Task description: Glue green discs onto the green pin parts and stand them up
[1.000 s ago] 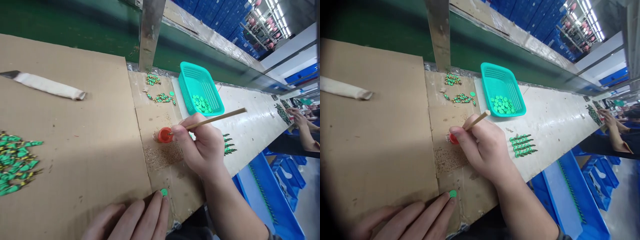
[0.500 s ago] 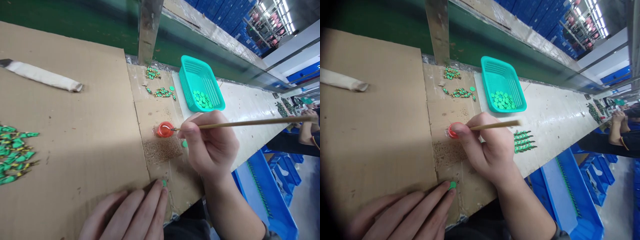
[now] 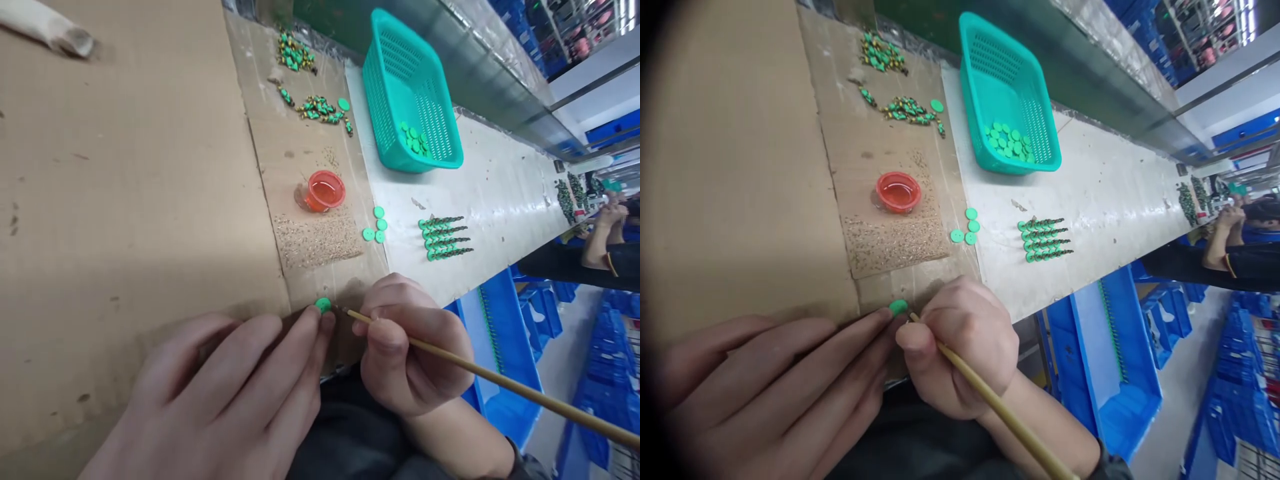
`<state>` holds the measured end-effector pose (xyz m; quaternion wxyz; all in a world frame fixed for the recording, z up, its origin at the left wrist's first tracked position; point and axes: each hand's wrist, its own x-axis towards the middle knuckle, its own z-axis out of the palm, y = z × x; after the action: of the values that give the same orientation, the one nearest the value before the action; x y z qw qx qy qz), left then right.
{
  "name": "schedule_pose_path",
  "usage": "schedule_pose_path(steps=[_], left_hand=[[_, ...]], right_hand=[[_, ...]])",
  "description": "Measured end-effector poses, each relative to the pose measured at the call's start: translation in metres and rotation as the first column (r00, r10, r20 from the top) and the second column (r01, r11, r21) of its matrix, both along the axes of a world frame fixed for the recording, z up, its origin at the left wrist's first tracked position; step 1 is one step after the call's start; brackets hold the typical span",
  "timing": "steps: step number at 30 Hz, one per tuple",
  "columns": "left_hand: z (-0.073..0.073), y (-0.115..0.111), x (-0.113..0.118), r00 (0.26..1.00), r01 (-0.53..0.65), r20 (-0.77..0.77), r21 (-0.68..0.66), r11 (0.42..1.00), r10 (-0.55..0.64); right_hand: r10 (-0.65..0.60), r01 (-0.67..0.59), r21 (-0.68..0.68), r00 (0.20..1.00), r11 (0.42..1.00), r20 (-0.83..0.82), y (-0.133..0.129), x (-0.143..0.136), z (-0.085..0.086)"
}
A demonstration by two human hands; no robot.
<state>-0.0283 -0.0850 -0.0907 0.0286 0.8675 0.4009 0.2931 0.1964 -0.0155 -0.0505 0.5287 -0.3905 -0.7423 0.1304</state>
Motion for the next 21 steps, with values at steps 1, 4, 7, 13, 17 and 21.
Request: schedule_pose_path(steps=[1,4,7,13,17,21], left_hand=[[0.0,0.0,0.002,1.0,0.001,0.01,-0.007,1.0,-0.001],[0.004,0.0,0.006,0.999,-0.025,0.045,-0.041,0.999,0.027],[0.008,0.001,0.009,0.997,-0.028,0.074,-0.07,0.997,0.034],[0.01,0.002,0.01,0.995,-0.039,0.085,-0.074,0.996,0.045],[0.012,0.001,0.01,0.995,-0.046,0.082,-0.075,0.996,0.052],[0.012,0.001,0.01,0.996,-0.045,0.073,-0.068,0.997,0.05]], right_hand=[[0.006,-0.006,0.005,1.0,1.0,0.003,0.002,-0.001,0.001],[0.027,-0.027,0.053,1.0,0.998,0.001,0.008,-0.004,0.006],[0.047,-0.047,0.072,0.999,0.996,0.003,0.01,-0.007,0.009],[0.089,-0.089,0.026,0.996,0.996,-0.005,0.009,-0.006,0.008],[0.094,-0.094,0.012,0.996,0.995,0.01,0.009,-0.004,0.009],[0.09,-0.09,0.009,0.996,0.996,0.029,0.01,-0.004,0.009]])
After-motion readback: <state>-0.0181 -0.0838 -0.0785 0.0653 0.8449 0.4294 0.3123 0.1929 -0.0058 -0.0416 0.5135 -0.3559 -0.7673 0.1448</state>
